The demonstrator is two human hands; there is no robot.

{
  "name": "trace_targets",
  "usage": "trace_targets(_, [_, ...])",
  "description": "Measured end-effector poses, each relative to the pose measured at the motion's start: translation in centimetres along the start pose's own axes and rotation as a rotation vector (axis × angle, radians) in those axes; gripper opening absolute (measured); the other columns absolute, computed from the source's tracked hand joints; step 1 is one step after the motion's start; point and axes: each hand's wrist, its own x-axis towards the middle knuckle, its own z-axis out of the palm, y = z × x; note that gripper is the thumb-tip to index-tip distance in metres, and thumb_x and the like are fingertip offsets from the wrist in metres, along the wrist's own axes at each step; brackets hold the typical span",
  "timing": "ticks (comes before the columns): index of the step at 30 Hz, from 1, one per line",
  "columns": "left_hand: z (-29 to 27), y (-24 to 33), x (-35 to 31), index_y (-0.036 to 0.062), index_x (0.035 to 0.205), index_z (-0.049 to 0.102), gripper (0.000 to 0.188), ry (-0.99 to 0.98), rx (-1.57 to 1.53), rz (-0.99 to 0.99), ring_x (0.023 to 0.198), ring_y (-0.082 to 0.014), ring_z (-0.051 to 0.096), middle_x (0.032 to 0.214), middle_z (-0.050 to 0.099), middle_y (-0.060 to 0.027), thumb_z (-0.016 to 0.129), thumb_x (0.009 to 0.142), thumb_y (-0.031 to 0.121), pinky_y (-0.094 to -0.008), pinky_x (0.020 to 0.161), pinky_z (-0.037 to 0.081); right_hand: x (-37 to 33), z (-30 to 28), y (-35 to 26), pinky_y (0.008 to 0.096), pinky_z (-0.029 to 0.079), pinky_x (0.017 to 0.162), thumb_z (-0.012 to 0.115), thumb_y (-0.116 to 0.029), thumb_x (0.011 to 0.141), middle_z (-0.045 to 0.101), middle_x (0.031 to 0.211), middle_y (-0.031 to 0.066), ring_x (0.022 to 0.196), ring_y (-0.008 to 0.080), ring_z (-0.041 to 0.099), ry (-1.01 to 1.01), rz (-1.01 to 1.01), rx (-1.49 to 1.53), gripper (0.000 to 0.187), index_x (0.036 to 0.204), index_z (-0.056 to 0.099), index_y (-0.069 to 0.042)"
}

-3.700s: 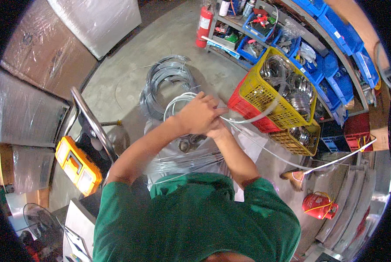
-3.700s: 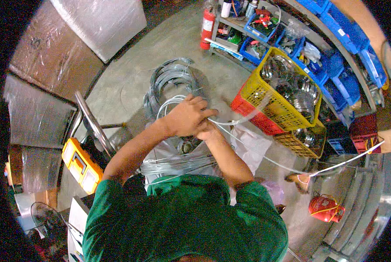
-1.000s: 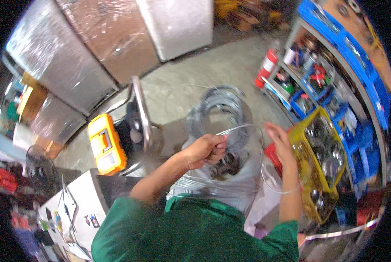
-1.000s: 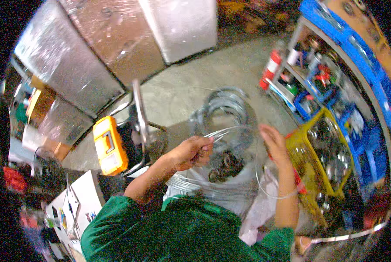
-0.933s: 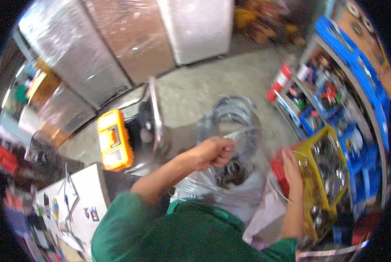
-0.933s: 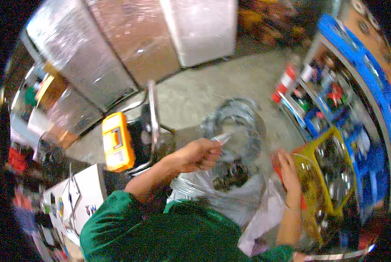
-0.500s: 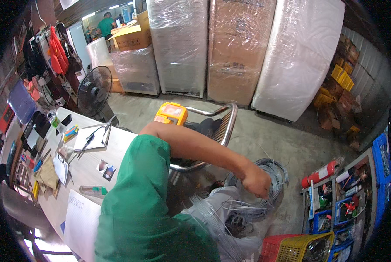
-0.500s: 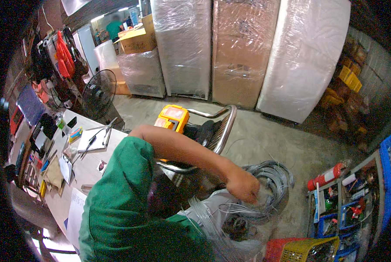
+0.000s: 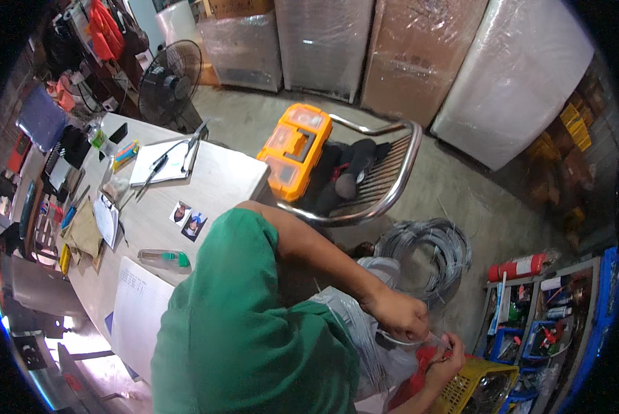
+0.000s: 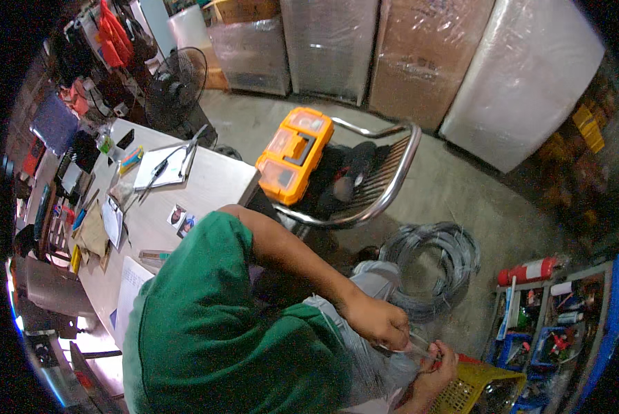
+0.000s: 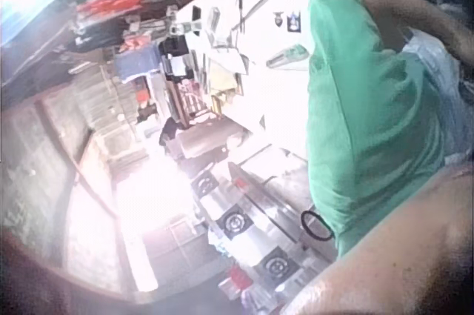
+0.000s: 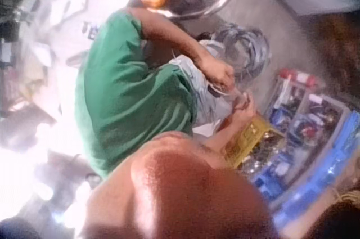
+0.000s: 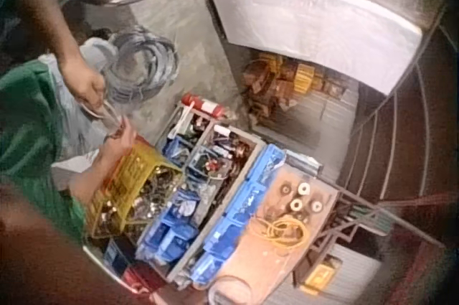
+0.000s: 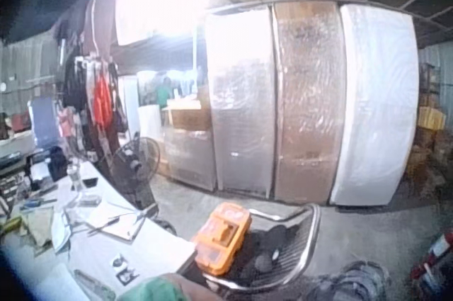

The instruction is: The person coils a length of gray wire by hand, forming loops and securing them with a twist tie. The person repeatedly handles the wire, adjusts the coil shape, and places the finished coil on a pile of similar coils.

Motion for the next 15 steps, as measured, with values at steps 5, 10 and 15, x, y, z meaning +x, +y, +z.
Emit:
trace_targets(5, [0.4, -2.8, -1.6, 0.0064, 0.072, 0.052, 0.043, 0.065, -0.016, -0.108, 0.06, -0.0142, 0.045, 0.062, 0.041, -0.001, 0.048, 0.101, 0.038, -0.0353, 0.055, 0.037, -0.3, -1.2, 2.5, 0.0375, 0.05, 0.079, 0.076, -0.009, 0.082, 0.069, 0.092, 0.012, 0.086, 0.0264, 0.064, -0.103, 0.262, -0.053, 0.017, 0.095, 0.069, 0.0])
trace_targets(10, [-1.0, -0.7, -4.2, 0.0133, 0.066, 0.041, 0.054, -0.026, -0.495, -0.336, 0.054, -0.0105, 0.032, 0.061, 0.035, 0.0037, 0.041, 0.105, 0.051, -0.0293, 0.05, 0.027, 0.7, -6.6, -0.8, 0.036, 0.051, 0.081, 0.093, -0.033, 0.06, 0.072, 0.097, 0.0072, 0.093, 0.0236, 0.066, -0.09, -0.038, 0.089, 0.054, 0.103, 0.075, -0.007])
trace_targets(15, [-0.6, 2.0, -5.2, 0.004, 0.094, 0.06, 0.047, -0.044, -0.632, -0.277, 0.055, -0.0097, 0.031, 0.062, 0.029, 0.0044, 0.037, 0.108, 0.044, -0.0261, 0.051, 0.028, 4.2, -7.1, -3.8, 0.0337, 0.051, 0.086, 0.075, -0.027, 0.087, 0.073, 0.099, 0.0092, 0.094, 0.0221, 0.067, 0.05, -0.147, 0.063, 0.027, 0.104, 0.075, -0.005])
